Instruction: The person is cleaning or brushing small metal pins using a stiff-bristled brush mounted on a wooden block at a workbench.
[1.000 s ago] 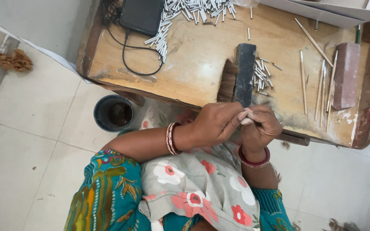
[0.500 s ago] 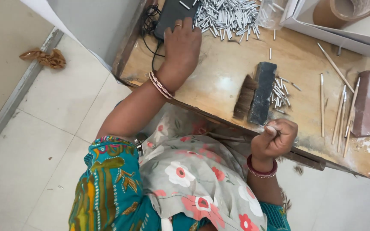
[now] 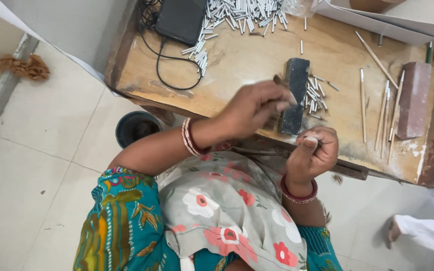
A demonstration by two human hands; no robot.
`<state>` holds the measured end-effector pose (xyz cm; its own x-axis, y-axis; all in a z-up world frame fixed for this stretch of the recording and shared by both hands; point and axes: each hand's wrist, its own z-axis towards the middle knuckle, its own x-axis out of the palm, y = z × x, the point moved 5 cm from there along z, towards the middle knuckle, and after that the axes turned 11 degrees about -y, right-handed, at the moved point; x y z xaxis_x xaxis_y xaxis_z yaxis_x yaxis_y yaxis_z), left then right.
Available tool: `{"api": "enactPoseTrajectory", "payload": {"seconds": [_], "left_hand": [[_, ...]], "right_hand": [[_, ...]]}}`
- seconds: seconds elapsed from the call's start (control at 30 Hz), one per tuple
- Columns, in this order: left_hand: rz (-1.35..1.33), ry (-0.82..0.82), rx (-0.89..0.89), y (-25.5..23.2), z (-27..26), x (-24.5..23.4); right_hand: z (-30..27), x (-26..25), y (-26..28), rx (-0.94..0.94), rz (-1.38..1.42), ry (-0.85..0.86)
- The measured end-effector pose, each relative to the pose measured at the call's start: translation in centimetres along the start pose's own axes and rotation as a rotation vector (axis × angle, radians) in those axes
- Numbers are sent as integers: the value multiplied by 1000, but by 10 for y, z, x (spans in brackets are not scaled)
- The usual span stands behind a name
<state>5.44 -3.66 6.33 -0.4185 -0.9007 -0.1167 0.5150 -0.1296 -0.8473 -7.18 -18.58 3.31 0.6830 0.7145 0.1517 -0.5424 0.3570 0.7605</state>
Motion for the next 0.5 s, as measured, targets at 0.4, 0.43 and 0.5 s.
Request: {"api": "enactPoseTrajectory", "payload": {"seconds": [0.4,0.43,0.5], "left_hand": [[-1123,-108,-784,5,-61,70],[-1125,-107,-788,5,-65,72],[-1158,-117,-770,5,-69,74]], "right_hand": [[-9,3,4,-128,15,-153],[-10,1,7,-126,12,-154],[-10,1,17,-284,-191,-147]]}}
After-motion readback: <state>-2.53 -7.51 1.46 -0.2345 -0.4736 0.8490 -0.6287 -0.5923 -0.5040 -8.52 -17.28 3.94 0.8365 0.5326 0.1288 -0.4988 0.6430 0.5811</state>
